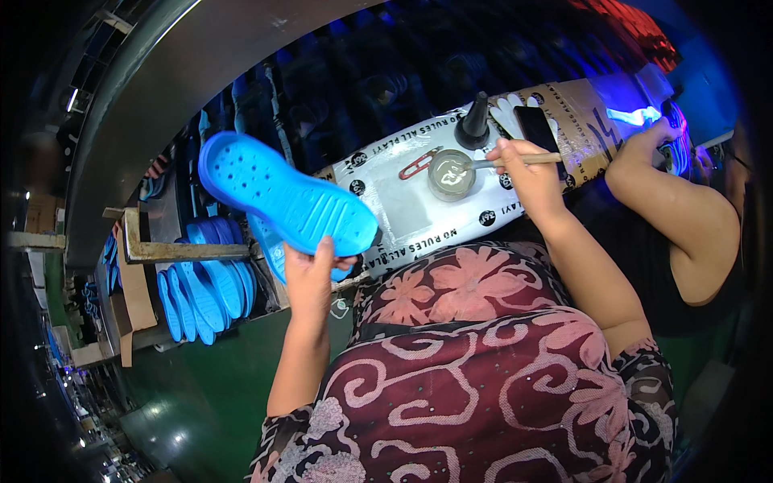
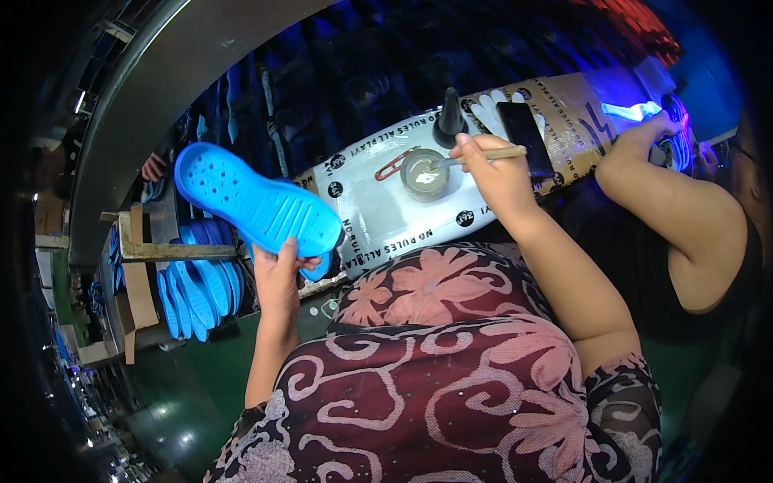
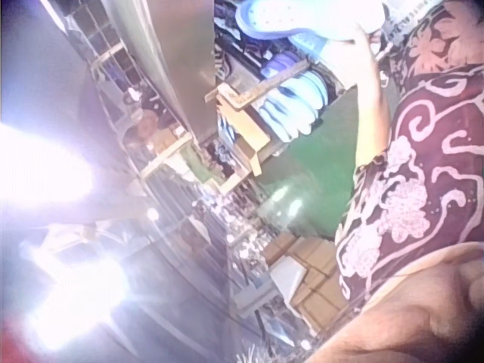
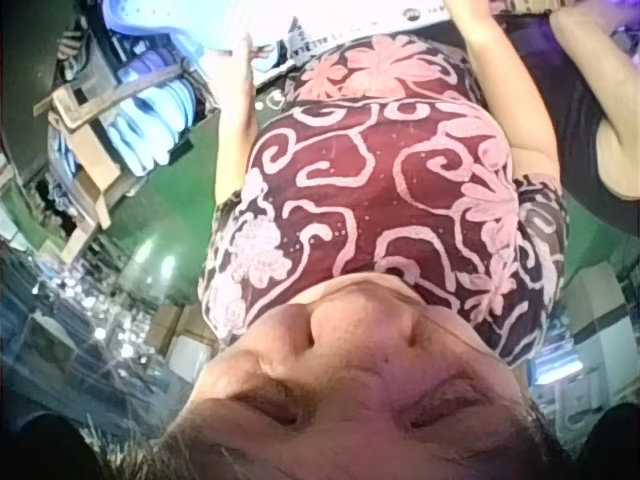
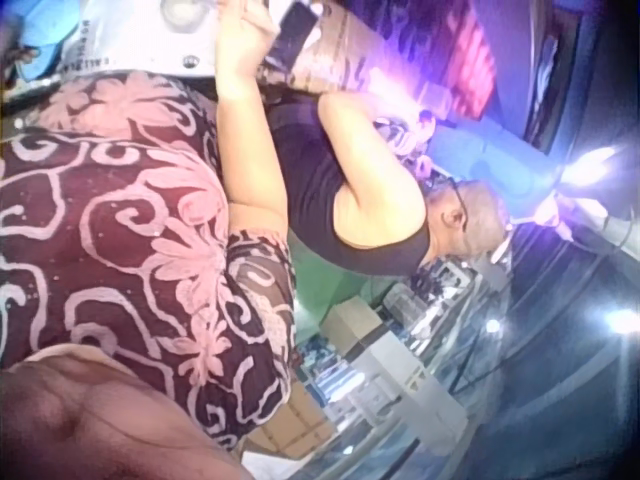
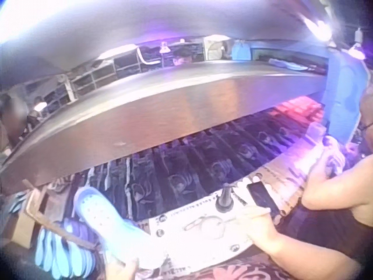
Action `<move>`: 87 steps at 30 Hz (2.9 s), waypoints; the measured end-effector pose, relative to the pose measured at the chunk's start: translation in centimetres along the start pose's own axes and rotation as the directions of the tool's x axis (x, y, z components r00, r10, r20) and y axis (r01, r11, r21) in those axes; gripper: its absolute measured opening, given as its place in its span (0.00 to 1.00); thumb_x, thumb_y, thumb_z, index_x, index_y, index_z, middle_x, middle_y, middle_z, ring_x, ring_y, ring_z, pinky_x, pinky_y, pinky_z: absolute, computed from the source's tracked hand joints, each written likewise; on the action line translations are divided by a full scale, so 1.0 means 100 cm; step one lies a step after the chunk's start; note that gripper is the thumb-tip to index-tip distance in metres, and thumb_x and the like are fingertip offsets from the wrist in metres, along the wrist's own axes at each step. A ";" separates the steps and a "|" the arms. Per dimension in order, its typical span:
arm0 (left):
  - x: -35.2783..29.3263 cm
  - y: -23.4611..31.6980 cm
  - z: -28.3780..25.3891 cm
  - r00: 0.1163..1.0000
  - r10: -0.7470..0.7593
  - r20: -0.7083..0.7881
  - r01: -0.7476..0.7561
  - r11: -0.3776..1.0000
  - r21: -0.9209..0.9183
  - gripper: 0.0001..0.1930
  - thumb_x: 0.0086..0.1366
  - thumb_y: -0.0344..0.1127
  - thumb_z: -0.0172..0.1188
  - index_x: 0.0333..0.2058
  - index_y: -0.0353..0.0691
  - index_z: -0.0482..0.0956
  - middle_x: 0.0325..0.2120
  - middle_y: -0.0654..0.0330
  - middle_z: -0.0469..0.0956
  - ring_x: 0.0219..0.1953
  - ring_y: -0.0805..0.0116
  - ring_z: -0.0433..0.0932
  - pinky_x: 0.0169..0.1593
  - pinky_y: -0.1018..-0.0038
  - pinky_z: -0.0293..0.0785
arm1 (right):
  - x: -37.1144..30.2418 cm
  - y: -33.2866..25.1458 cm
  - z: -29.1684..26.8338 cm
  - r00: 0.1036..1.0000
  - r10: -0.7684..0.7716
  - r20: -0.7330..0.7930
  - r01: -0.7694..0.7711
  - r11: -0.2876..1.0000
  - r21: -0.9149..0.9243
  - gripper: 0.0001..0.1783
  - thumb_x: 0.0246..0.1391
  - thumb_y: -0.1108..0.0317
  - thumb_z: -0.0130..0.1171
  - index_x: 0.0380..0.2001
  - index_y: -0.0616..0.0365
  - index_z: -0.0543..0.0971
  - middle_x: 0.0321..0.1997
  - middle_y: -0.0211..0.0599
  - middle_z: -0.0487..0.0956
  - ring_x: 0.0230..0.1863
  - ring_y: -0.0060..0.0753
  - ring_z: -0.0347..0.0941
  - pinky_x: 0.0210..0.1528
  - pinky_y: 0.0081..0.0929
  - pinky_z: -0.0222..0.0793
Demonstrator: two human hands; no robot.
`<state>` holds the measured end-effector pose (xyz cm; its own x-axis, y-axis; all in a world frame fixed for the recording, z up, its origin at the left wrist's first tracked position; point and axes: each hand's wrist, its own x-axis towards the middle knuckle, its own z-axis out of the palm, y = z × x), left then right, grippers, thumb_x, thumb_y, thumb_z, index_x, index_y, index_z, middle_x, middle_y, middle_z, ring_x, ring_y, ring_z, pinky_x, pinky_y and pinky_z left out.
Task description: The person picks up shoe soles, applies adhesive onto them using a brush, and places the soles onto an upper conveyor belt.
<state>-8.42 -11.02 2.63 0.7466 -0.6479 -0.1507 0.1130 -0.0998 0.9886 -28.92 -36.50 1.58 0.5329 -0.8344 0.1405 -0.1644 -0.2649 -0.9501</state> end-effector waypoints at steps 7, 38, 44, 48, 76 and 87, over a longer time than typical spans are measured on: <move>-0.004 0.018 0.035 0.962 0.272 0.000 -0.271 0.959 0.085 0.17 0.63 0.28 0.56 0.47 0.29 0.63 0.32 0.50 0.77 0.26 0.68 0.78 0.30 0.75 0.76 | -0.024 -0.050 0.004 0.997 0.059 0.057 -0.071 0.967 0.247 0.20 0.63 0.58 0.51 0.26 0.62 0.81 0.26 0.32 0.78 0.29 0.20 0.69 0.35 0.19 0.64; -0.007 0.016 0.044 0.757 0.646 0.100 -0.634 0.690 0.348 0.12 0.52 0.23 0.63 0.36 0.34 0.72 0.24 0.54 0.78 0.23 0.63 0.78 0.30 0.73 0.73 | -0.030 -0.078 0.031 0.783 -0.562 0.266 0.617 0.756 -0.218 0.10 0.52 0.65 0.58 0.20 0.54 0.80 0.19 0.30 0.73 0.27 0.35 0.71 0.52 0.38 0.62; -0.007 0.014 0.048 0.765 0.640 0.075 -0.623 0.704 0.342 0.11 0.52 0.23 0.63 0.34 0.34 0.73 0.23 0.54 0.78 0.23 0.62 0.78 0.29 0.73 0.73 | -0.031 -0.078 0.031 0.770 -0.584 0.258 0.630 0.759 -0.164 0.10 0.51 0.65 0.59 0.19 0.53 0.80 0.18 0.30 0.73 0.26 0.35 0.71 0.51 0.38 0.62; -0.006 0.013 0.048 0.732 0.667 0.135 -0.663 0.654 0.366 0.11 0.51 0.23 0.63 0.35 0.34 0.73 0.24 0.53 0.78 0.23 0.61 0.78 0.29 0.72 0.73 | -0.033 -0.075 0.033 0.763 -0.592 0.262 0.636 0.760 -0.133 0.09 0.49 0.65 0.60 0.18 0.53 0.80 0.18 0.30 0.74 0.25 0.35 0.71 0.51 0.38 0.63; -0.006 0.020 0.053 0.606 0.766 0.215 -0.764 0.486 0.424 0.10 0.55 0.22 0.58 0.37 0.30 0.77 0.33 0.53 0.79 0.33 0.63 0.78 0.39 0.71 0.73 | -0.034 -0.079 0.033 0.690 -0.678 0.255 0.722 0.668 -0.177 0.07 0.46 0.67 0.64 0.18 0.51 0.79 0.17 0.27 0.71 0.26 0.32 0.69 0.52 0.38 0.61; -0.013 0.087 0.063 0.883 0.465 0.058 -0.468 0.882 0.059 0.24 0.56 0.20 0.55 0.53 0.28 0.65 0.44 0.47 0.75 0.46 0.59 0.77 0.52 0.67 0.71 | -0.029 -0.063 -0.025 0.813 -0.573 0.103 0.577 0.773 -0.263 0.12 0.51 0.72 0.55 0.16 0.55 0.78 0.18 0.33 0.74 0.26 0.39 0.68 0.43 0.36 0.63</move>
<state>-12.58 -15.80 11.39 0.6744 -0.6623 0.3264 -0.2884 0.1707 0.9422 -31.45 -33.64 7.87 0.6129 -0.4773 0.6297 -0.0378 -0.8137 -0.5800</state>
